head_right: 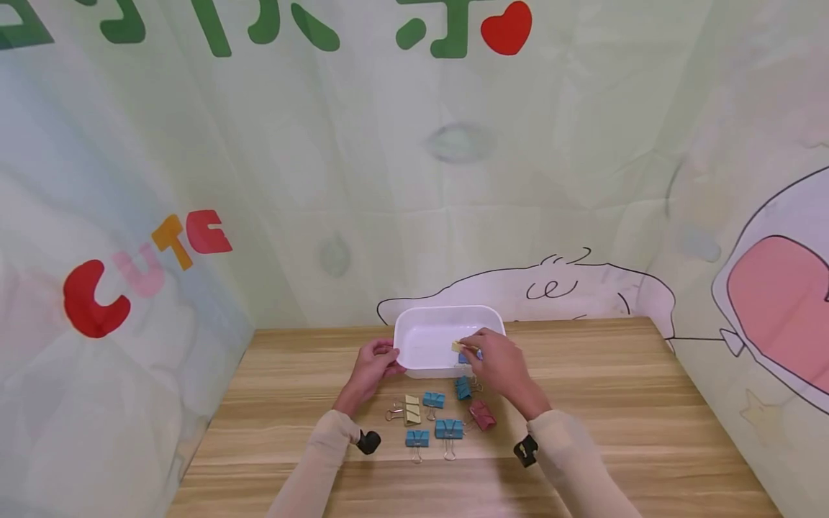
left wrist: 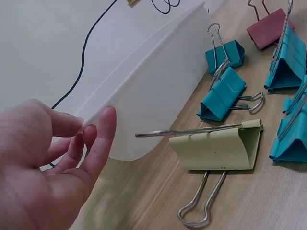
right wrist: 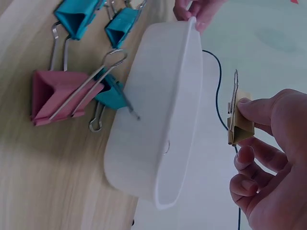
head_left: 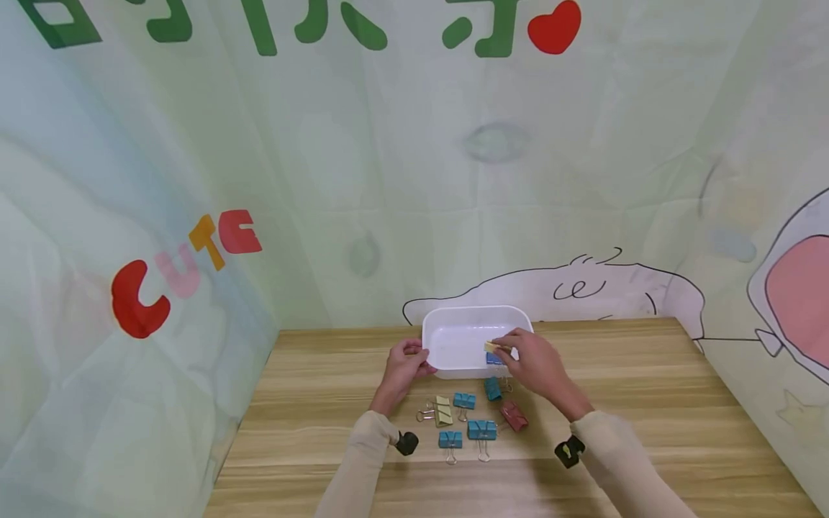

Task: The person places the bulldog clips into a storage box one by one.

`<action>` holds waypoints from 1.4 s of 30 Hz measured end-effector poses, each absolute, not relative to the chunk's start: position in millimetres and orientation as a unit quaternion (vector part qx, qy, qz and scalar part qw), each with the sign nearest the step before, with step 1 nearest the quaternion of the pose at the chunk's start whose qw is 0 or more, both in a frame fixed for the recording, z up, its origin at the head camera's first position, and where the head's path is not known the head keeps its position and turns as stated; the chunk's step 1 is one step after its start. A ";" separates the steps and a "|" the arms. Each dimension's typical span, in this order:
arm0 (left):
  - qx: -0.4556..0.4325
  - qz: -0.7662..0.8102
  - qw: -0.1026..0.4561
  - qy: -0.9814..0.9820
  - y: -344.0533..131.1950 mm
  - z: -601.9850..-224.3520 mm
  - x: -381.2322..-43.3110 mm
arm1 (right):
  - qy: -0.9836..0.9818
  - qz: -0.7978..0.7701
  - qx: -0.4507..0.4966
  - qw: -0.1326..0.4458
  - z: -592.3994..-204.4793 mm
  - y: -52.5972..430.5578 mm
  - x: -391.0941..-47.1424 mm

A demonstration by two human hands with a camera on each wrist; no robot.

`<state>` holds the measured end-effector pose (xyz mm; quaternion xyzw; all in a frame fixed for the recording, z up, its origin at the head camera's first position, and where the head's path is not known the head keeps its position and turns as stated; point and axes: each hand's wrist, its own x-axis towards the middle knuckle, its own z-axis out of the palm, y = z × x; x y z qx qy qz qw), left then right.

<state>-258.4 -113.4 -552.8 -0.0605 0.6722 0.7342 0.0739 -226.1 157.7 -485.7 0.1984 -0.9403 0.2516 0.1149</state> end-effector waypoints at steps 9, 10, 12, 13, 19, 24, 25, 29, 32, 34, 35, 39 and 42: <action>-0.057 0.733 0.074 0.674 -113.5 -550.8 -258.0 | -0.934 0.264 0.207 0.125 -473.7 135.2 -238.1; -0.057 0.733 0.074 0.674 -113.6 -550.9 -257.8 | -0.933 0.266 0.207 0.125 -472.8 133.3 -239.3; -0.055 0.733 0.073 0.674 -113.9 -551.9 -257.7 | -0.934 0.266 0.204 0.124 -471.3 129.9 -241.4; -0.054 0.733 0.073 0.674 -114.0 -552.3 -257.8 | -0.934 0.267 0.203 0.122 -471.0 128.7 -242.4; -0.047 0.733 0.082 0.674 -115.3 -554.6 -259.8 | -0.934 0.275 0.191 0.123 -470.4 124.0 -246.8; -0.049 0.733 0.086 0.674 -115.2 -553.7 -260.0 | -0.933 0.278 0.187 0.131 -468.7 120.8 -249.6; -0.051 0.733 0.083 0.673 -114.8 -553.1 -259.5 | -0.933 0.278 0.186 0.133 -468.4 120.4 -250.3; -0.053 0.735 0.071 0.673 -112.9 -553.2 -258.0 | -0.935 0.268 0.181 0.143 -468.6 120.4 -253.1; -0.048 0.734 0.075 0.673 -112.2 -542.2 -253.0 | -0.938 0.262 0.179 0.138 -468.5 121.3 -253.0; -0.045 0.735 0.080 0.672 -112.2 -533.6 -248.8 | -0.939 0.263 0.179 0.132 -467.9 121.8 -251.7; -0.043 0.736 0.081 0.671 -112.2 -529.3 -246.9 | -0.939 0.263 0.180 0.129 -467.4 122.4 -250.8; -0.040 0.736 0.080 0.671 -112.3 -520.9 -241.9 | -0.938 0.266 0.182 0.128 -464.8 125.3 -247.1; -0.043 0.735 0.083 0.671 -112.8 -524.5 -245.2 | -0.938 0.265 0.181 0.133 -463.7 128.5 -245.0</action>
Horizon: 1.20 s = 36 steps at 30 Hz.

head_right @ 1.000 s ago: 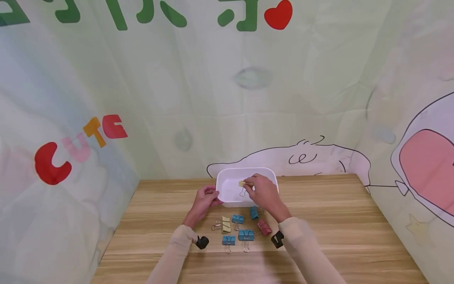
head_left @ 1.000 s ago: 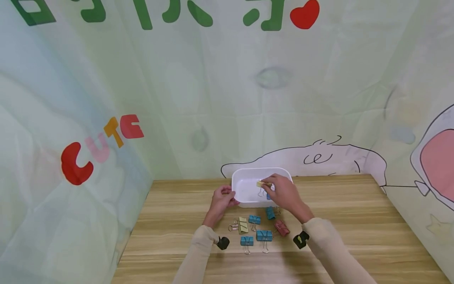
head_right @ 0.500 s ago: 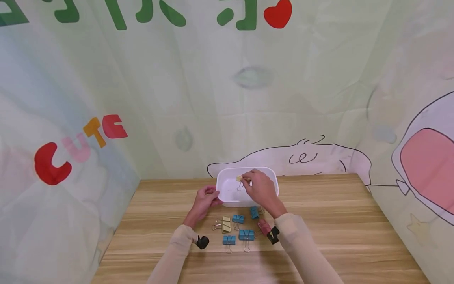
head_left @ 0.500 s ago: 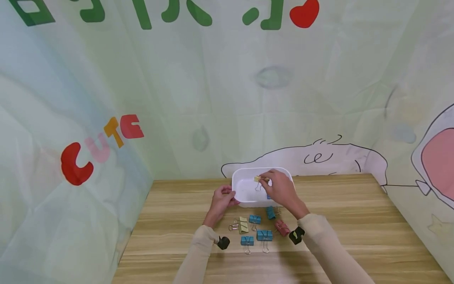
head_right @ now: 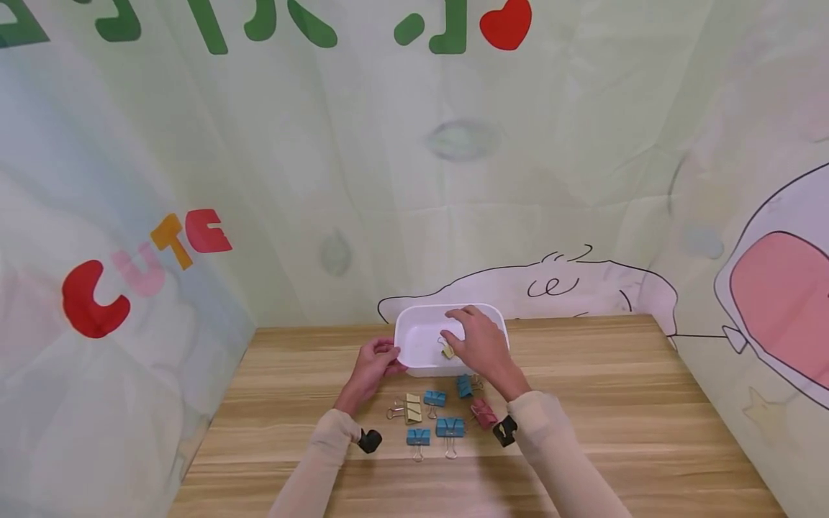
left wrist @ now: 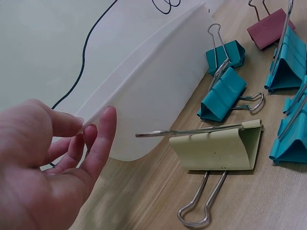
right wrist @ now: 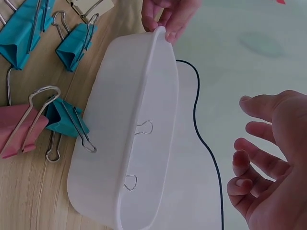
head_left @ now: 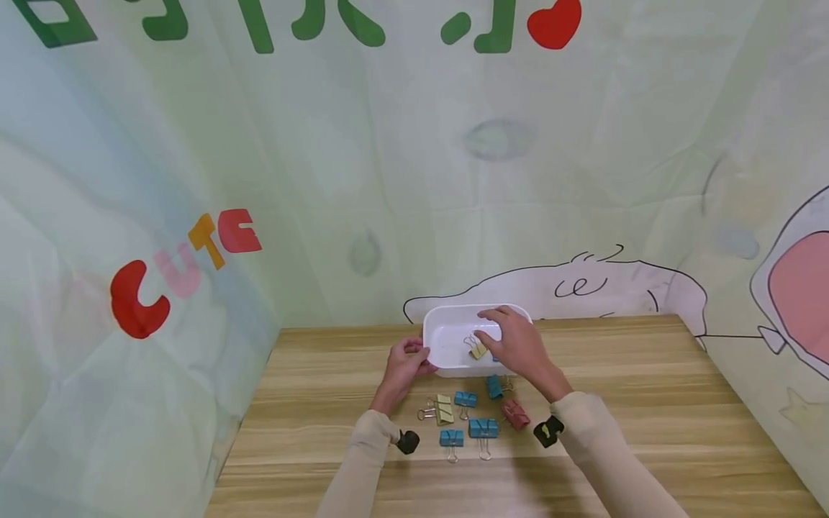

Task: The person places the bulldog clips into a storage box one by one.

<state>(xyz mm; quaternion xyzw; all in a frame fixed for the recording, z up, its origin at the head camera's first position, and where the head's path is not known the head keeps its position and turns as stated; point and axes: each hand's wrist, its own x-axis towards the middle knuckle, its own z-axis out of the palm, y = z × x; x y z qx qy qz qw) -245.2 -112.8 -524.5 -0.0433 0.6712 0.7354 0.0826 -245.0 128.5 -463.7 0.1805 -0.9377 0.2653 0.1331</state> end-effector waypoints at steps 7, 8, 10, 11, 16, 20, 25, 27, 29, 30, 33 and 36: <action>-0.051 0.737 0.081 0.669 -114.6 -550.8 -258.6 | -0.936 0.275 0.176 0.134 -469.6 138.9 -237.1; -0.052 0.738 0.079 0.669 -114.5 -552.5 -259.0 | -0.935 0.276 0.175 0.134 -471.0 140.6 -235.4; -0.053 0.736 0.075 0.671 -114.2 -554.4 -259.3 | -0.936 0.278 0.172 0.132 -474.1 144.1 -231.6; -0.055 0.735 0.073 0.672 -114.0 -554.3 -259.2 | -0.936 0.280 0.171 0.131 -475.6 145.8 -229.5; -0.058 0.731 0.069 0.676 -113.0 -553.8 -258.9 | -0.934 0.290 0.164 0.127 -484.5 153.9 -216.4; -0.059 0.732 0.071 0.675 -112.4 -554.4 -260.0 | -0.936 0.291 0.157 0.123 -493.8 159.6 -204.2; -0.060 0.736 0.072 0.670 -112.0 -554.7 -260.7 | -0.940 0.293 0.139 0.107 -508.3 165.9 -191.6; -0.057 0.737 0.071 0.670 -112.0 -554.6 -260.0 | -0.941 0.292 0.135 0.104 -514.6 168.1 -186.6; -0.055 0.737 0.070 0.670 -112.4 -554.8 -259.5 | -0.942 0.289 0.137 0.107 -521.5 170.2 -181.2; -0.054 0.737 0.070 0.670 -112.5 -554.4 -259.0 | -0.942 0.287 0.139 0.108 -525.3 171.3 -178.4; -0.051 0.737 0.069 0.671 -112.4 -553.9 -258.7 | -0.940 0.285 0.147 0.112 -535.8 174.8 -168.9; -0.054 0.736 0.068 0.671 -112.5 -552.1 -258.1 | -0.941 0.281 0.153 0.110 -546.5 177.5 -160.6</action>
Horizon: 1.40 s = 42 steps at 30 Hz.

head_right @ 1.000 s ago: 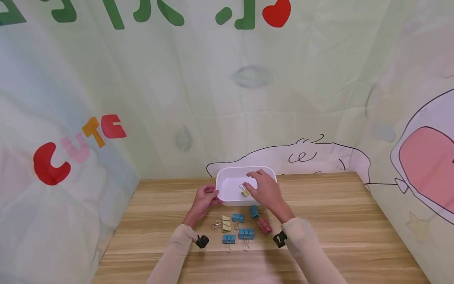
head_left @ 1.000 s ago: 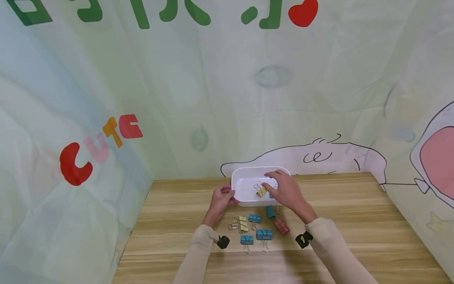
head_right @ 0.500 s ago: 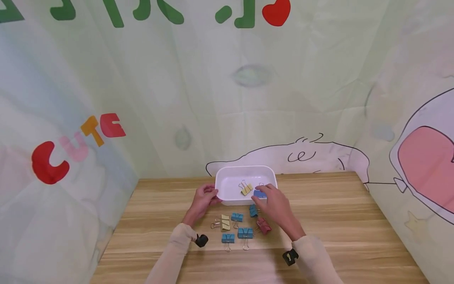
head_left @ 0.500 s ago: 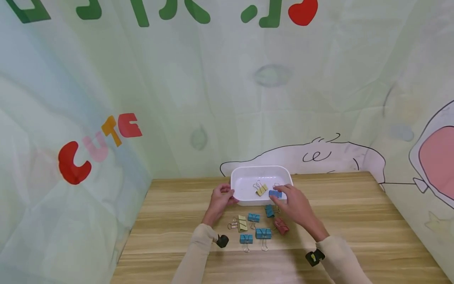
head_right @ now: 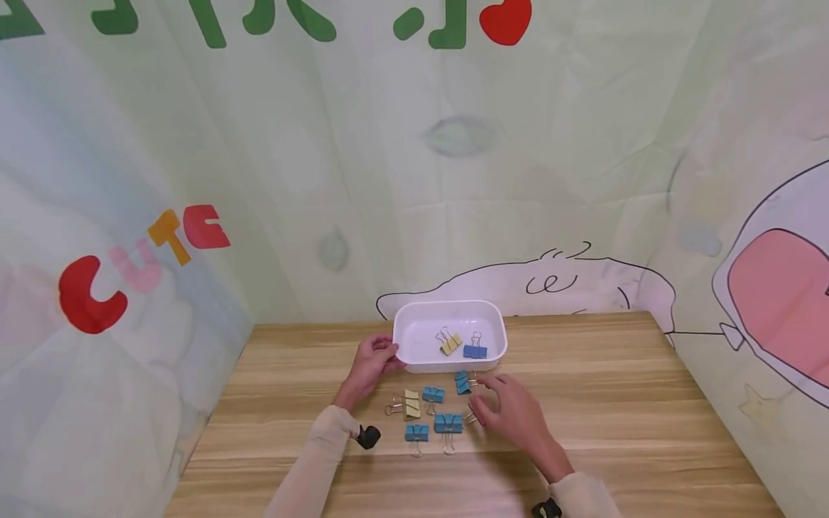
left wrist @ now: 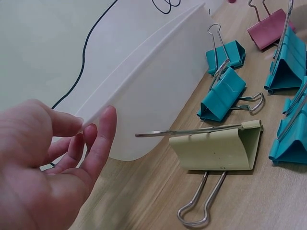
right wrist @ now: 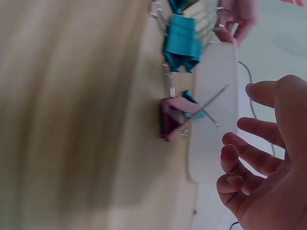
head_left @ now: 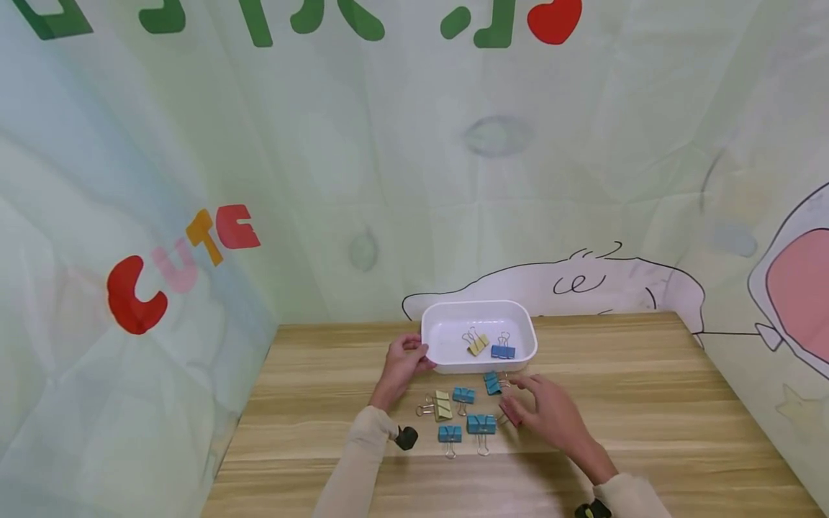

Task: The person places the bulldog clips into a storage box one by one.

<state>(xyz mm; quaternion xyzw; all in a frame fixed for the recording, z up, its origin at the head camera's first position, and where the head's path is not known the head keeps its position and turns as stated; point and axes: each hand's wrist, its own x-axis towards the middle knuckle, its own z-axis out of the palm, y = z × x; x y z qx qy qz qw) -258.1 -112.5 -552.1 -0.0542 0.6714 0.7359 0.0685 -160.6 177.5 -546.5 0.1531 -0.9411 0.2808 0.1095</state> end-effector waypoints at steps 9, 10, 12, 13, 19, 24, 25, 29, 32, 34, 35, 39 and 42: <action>-0.053 0.741 0.075 0.665 -113.4 -553.4 -261.3 | -0.953 0.268 0.136 0.048 -565.9 182.0 -147.3; -0.054 0.741 0.077 0.665 -113.4 -553.1 -261.3 | -0.954 0.265 0.133 0.042 -567.4 181.8 -146.8; -0.053 0.739 0.079 0.666 -113.6 -549.6 -259.8 | -0.957 0.257 0.130 0.036 -570.7 181.2 -146.6; -0.053 0.738 0.080 0.668 -113.3 -545.7 -258.1 | -0.958 0.254 0.129 0.034 -572.3 180.8 -146.9; -0.046 0.736 0.072 0.672 -111.7 -537.4 -250.8 | -0.963 0.239 0.115 0.042 -578.5 176.4 -146.6; -0.056 0.734 0.068 0.673 -111.5 -554.6 -259.9 | -0.967 0.228 0.102 0.045 -579.4 172.9 -146.3; -0.057 0.733 0.068 0.674 -111.5 -555.0 -259.9 | -0.968 0.227 0.101 0.045 -579.5 172.5 -146.1; -0.062 0.731 0.069 0.676 -111.5 -555.7 -260.5 | -0.966 0.233 0.096 0.050 -579.4 172.1 -145.2; -0.061 0.730 0.068 0.677 -111.9 -556.2 -260.5 | -0.966 0.235 0.094 0.058 -579.5 173.3 -144.7; -0.061 0.729 0.068 0.678 -112.0 -556.3 -260.1 | -0.966 0.234 0.092 0.062 -579.5 174.4 -144.4; -0.060 0.729 0.068 0.679 -112.1 -556.3 -260.0 | -0.966 0.233 0.090 0.064 -579.6 175.0 -144.3; -0.057 0.730 0.070 0.677 -112.6 -556.2 -260.0 | -0.966 0.235 0.086 0.071 -580.3 178.0 -144.1; -0.054 0.730 0.074 0.677 -112.9 -553.2 -259.2 | -0.965 0.236 0.085 0.077 -579.7 180.5 -144.2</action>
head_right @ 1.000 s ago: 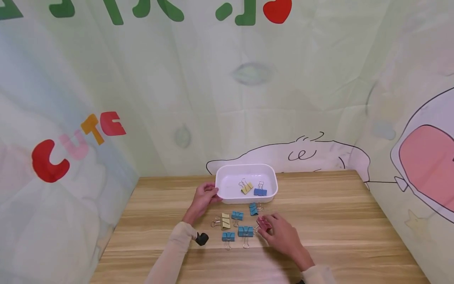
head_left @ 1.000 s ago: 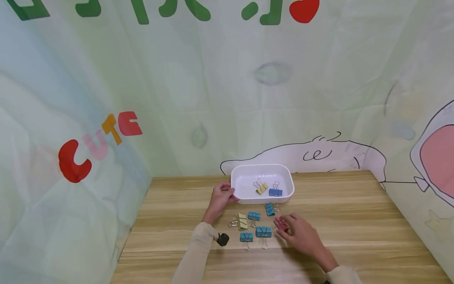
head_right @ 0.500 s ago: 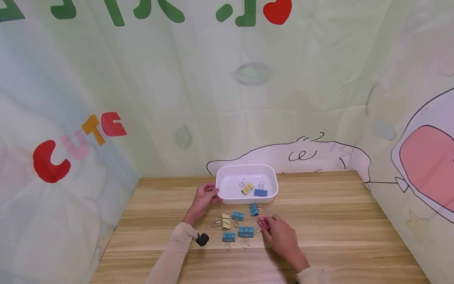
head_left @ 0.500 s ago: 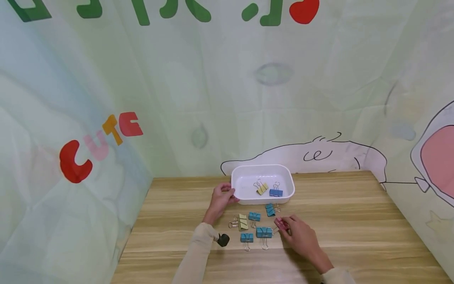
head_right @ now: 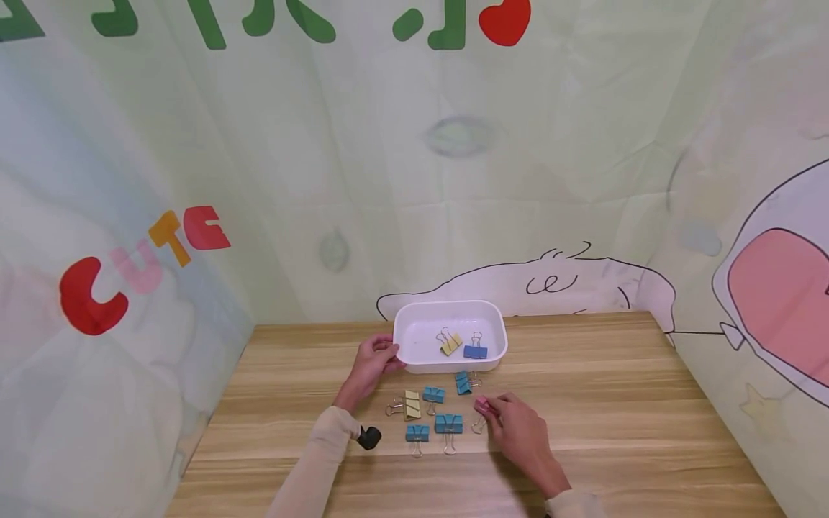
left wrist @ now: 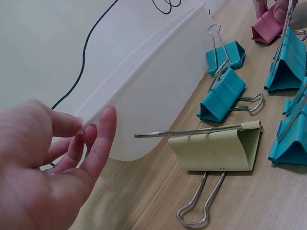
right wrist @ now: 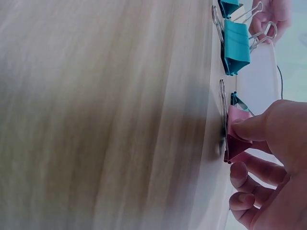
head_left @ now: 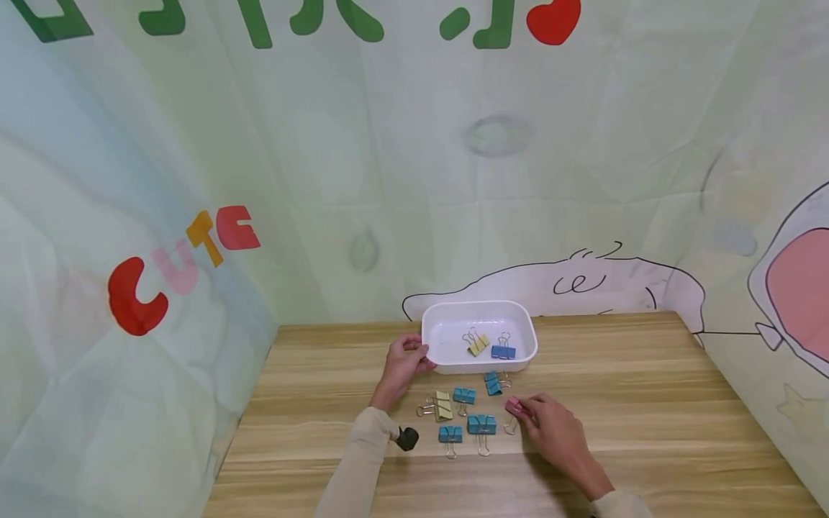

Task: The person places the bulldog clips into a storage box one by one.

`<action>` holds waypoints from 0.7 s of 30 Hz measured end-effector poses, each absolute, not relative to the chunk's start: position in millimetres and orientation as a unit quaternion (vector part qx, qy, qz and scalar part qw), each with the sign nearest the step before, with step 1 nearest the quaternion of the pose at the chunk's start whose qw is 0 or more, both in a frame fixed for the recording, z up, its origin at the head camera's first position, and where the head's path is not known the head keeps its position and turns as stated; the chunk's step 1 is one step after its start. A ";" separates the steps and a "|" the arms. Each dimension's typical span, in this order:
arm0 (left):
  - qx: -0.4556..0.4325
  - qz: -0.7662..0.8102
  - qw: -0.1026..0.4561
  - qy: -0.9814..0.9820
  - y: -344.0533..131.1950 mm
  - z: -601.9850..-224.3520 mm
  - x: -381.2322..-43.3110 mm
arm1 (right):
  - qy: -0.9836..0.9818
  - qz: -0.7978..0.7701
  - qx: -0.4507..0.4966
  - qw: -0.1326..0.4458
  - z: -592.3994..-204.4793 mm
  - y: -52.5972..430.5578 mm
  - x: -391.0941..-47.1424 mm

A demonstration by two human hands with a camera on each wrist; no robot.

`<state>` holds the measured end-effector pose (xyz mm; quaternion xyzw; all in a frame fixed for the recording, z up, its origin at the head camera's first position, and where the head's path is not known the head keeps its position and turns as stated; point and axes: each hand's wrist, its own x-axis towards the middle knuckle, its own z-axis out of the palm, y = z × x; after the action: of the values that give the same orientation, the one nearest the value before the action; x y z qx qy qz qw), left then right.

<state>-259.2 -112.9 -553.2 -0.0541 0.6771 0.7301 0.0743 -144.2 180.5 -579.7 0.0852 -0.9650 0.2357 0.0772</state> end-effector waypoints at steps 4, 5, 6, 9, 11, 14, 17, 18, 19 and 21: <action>-0.052 0.729 0.081 0.677 -112.0 -539.1 -252.7 | -0.964 0.235 0.089 0.087 -576.3 183.8 -144.9; -0.051 0.729 0.081 0.677 -111.8 -534.8 -250.4 | -0.964 0.235 0.091 0.088 -574.8 184.5 -145.1; -0.051 0.730 0.082 0.676 -111.5 -530.4 -247.9 | -0.963 0.235 0.091 0.090 -573.2 185.2 -145.4; -0.049 0.732 0.080 0.675 -111.1 -521.1 -241.9 | -0.963 0.238 0.088 0.095 -566.5 186.6 -146.6; -0.050 0.734 0.078 0.673 -111.1 -519.3 -240.6 | -0.962 0.239 0.087 0.100 -561.5 186.7 -147.8; -0.050 0.734 0.075 0.673 -111.1 -519.3 -240.3 | -0.960 0.242 0.088 0.108 -554.0 185.9 -150.8; -0.053 0.733 0.078 0.674 -111.1 -518.5 -239.9 | -0.958 0.241 0.096 0.124 -546.6 184.2 -154.6; -0.054 0.732 0.079 0.674 -111.2 -518.8 -240.4 | -0.956 0.242 0.100 0.129 -544.0 183.6 -156.2; -0.054 0.731 0.079 0.675 -111.3 -519.8 -241.1 | -0.956 0.239 0.104 0.138 -541.8 182.9 -158.0; -0.054 0.730 0.082 0.676 -111.9 -524.2 -244.2 | -0.953 0.239 0.113 0.151 -536.6 181.5 -161.8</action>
<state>-244.2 -111.9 -524.2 -0.0542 0.6759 0.7304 0.0820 -161.8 181.5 -536.6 0.1128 -0.9526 0.2386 0.1513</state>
